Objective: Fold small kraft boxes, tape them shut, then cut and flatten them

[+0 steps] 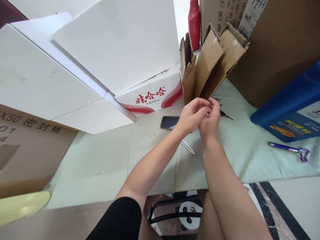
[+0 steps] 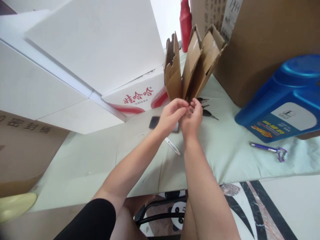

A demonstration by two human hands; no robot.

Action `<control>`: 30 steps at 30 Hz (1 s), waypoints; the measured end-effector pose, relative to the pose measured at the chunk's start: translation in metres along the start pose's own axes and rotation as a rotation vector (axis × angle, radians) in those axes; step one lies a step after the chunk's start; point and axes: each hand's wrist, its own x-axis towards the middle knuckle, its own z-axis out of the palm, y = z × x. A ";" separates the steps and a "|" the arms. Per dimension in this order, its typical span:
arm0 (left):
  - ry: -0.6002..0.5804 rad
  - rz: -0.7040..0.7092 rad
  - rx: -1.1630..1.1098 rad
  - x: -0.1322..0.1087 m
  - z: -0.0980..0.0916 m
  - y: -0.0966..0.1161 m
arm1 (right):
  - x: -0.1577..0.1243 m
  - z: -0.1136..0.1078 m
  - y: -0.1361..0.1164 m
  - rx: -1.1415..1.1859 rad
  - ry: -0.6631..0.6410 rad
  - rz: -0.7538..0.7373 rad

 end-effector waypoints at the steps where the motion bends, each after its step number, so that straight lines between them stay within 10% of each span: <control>1: 0.017 0.002 -0.015 -0.016 -0.012 -0.001 | -0.001 0.001 -0.005 0.024 0.087 0.041; 6: 0.198 -0.097 -0.090 -0.089 -0.080 -0.014 | -0.009 0.003 -0.039 0.158 0.276 0.062; 13: 0.593 -0.168 -0.267 -0.156 -0.142 -0.012 | -0.040 0.007 -0.067 0.160 0.163 -0.077; 20: 0.696 -0.056 -0.399 -0.186 -0.183 -0.006 | -0.098 0.021 -0.080 -0.012 -0.080 -0.195; 30: 1.126 0.058 -0.952 -0.243 -0.269 0.021 | -0.185 0.156 -0.176 -0.037 -0.563 -0.663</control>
